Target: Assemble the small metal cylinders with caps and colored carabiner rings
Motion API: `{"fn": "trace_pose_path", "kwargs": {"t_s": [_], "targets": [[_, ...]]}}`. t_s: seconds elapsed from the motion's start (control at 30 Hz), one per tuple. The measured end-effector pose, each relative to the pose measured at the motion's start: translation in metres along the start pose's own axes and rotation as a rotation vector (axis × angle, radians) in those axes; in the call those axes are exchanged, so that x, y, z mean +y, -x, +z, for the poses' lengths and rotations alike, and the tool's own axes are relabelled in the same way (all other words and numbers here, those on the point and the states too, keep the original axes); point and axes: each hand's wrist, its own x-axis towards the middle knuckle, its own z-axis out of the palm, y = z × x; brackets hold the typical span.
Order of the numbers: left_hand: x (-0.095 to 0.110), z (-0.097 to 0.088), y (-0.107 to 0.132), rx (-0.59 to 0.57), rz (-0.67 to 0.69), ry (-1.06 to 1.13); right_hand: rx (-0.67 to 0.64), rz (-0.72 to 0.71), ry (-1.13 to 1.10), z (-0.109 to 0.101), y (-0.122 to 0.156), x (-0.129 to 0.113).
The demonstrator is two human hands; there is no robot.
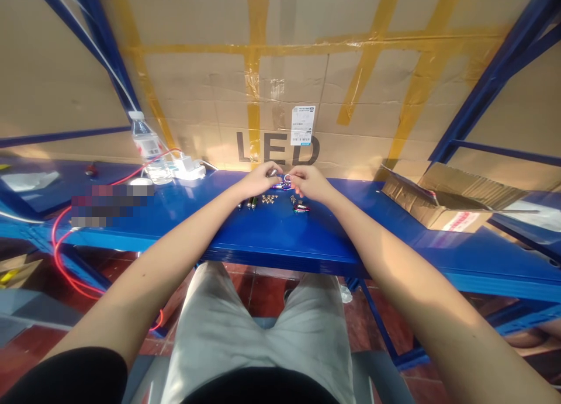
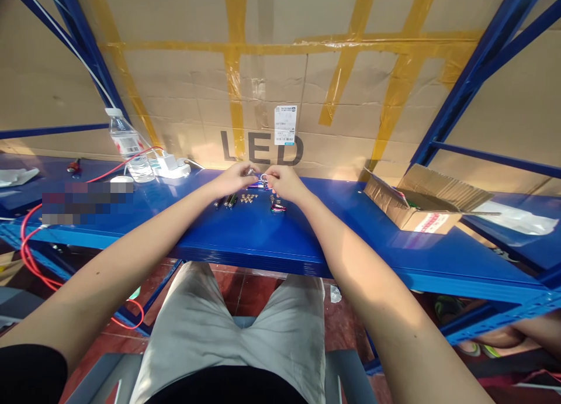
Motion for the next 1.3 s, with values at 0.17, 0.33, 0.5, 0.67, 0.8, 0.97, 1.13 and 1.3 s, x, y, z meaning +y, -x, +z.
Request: {"fn": "trace_pose_path", "kwargs": {"t_s": [0.17,0.33,0.5,0.67,0.8,0.97,1.13,1.3], "targets": [[0.016,0.017,0.008,0.069,-0.018,0.19,-0.001,0.048,-0.152,0.005,0.001,-0.006],[0.026,0.012,0.012,0.132,-0.11,0.241,0.051,0.054,-0.263,0.005,0.001,-0.009],[0.027,0.005,0.014,0.134,-0.08,0.224,0.05,0.033,-0.291,-0.001,0.0,-0.011],[0.021,0.004,0.012,0.141,-0.046,0.289,0.034,0.024,-0.338,-0.006,0.0,-0.01],[0.021,0.003,0.012,0.159,-0.026,0.272,0.005,0.015,-0.318,-0.006,0.002,-0.011],[0.021,0.003,0.012,0.18,-0.022,0.256,-0.039,-0.015,-0.115,-0.006,0.004,-0.01],[0.013,0.006,0.009,0.176,-0.009,0.298,-0.037,-0.142,0.144,-0.004,0.006,-0.007],[0.01,0.005,0.008,0.146,0.023,0.221,-0.084,-0.104,0.127,-0.005,0.007,-0.008]]}}
